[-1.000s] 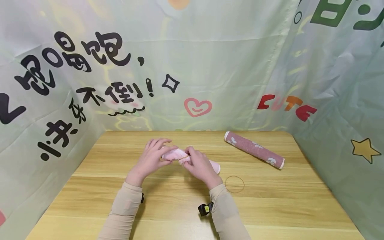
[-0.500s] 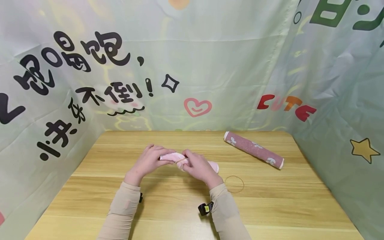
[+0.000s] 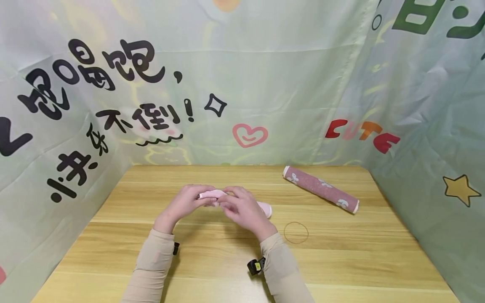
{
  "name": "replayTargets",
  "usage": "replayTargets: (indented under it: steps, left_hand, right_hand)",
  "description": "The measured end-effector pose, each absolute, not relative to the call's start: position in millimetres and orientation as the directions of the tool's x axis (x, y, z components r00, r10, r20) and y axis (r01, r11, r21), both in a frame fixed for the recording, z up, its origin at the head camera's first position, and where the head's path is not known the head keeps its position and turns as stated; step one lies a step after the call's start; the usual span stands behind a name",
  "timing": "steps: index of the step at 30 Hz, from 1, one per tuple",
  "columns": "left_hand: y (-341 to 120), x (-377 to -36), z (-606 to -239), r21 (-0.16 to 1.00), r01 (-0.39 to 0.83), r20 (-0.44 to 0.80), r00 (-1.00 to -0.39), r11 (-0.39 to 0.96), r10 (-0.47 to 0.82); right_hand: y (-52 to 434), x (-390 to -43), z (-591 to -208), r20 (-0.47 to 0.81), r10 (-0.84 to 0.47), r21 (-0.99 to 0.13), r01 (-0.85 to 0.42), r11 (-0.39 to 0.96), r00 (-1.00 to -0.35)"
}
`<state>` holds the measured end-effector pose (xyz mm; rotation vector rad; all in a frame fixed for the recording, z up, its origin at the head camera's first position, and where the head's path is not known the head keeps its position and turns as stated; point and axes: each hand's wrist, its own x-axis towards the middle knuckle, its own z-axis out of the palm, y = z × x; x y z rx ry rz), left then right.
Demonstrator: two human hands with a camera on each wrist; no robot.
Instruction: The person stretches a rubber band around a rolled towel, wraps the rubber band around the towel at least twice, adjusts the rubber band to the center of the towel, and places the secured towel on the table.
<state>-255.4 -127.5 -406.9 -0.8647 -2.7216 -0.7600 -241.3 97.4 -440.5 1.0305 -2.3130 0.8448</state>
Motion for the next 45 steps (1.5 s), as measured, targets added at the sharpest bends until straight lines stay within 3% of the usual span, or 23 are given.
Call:
replayTargets:
  steps: [9,19,27,32,45]
  left_hand:
    - [-128,-253,-401,0.464,0.559,0.260,-0.828,0.687,0.497]
    - [-128,-250,-400,0.475,0.545,0.231,-0.835,0.691,0.499]
    - [-133,-251,-400,0.500,0.543,0.254,-0.836,0.675,0.485]
    - [-138,-254,-401,0.515,0.544,0.237,-0.833,0.663,0.500]
    - [-139,-253,-399,0.500,0.558,0.224,-0.822,0.663,0.523]
  right_hand:
    - [93,-242,-446,0.647,-0.491,-0.292,-0.784,0.547,-0.584]
    - [90,-240,-447,0.570,-0.530,-0.257,-0.749,0.611,-0.628]
    - [93,-243,-449,0.639,-0.508,-0.307,-0.798,0.519,-0.577]
    - [95,-246,-451,0.655,-0.535,-0.269,-0.827,0.494,-0.533]
    - [91,-245,-452,0.618,-0.557,-0.169,-0.786,0.595,-0.555]
